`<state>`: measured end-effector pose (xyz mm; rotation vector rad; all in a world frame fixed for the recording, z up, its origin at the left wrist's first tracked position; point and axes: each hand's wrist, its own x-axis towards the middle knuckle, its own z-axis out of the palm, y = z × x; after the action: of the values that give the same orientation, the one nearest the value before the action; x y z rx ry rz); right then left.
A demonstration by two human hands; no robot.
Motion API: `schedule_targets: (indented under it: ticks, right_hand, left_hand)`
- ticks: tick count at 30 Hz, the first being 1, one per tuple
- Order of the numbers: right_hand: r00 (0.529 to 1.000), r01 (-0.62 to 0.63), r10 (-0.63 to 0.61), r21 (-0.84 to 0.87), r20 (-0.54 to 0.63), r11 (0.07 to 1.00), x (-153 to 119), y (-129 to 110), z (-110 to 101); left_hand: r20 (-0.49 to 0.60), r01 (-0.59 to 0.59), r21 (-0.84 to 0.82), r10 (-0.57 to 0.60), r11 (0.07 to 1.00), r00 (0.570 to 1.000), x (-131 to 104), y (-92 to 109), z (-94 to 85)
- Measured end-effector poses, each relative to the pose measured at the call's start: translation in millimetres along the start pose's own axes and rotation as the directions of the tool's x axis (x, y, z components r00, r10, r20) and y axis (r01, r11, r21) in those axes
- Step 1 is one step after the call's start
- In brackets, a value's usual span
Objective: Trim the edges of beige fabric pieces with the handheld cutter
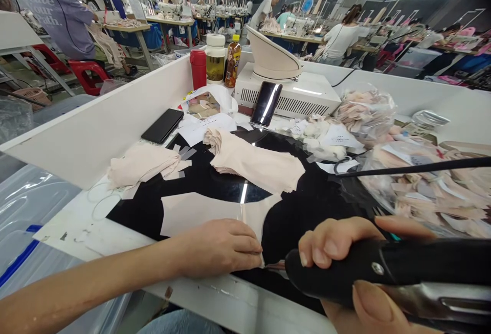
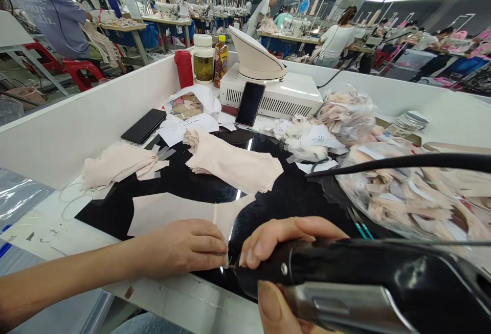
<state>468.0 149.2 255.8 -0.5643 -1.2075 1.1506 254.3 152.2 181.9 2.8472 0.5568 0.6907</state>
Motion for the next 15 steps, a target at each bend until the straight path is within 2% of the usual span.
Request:
schedule_targets:
  ticks: [5,10,15]
  right_hand:
    - [1.0,-0.006,0.006,-0.009,0.006,1.0,0.3,-0.2,-1.1]
    - [1.0,-0.002,0.002,-0.008,-0.019,1.0,2.6,-2.9,2.0]
    - [1.0,0.011,-0.011,-0.015,-0.011,1.0,2.1,-3.9,3.0]
  left_hand:
    - [0.001,-0.019,0.042,0.019,0.999,1.0,0.2,0.3,-1.3]
    - [0.028,-0.013,0.026,0.013,1.0,1.0,0.0,0.3,-2.0]
    - [0.008,-0.029,0.018,0.029,0.999,1.0,-0.5,0.0,-1.4]
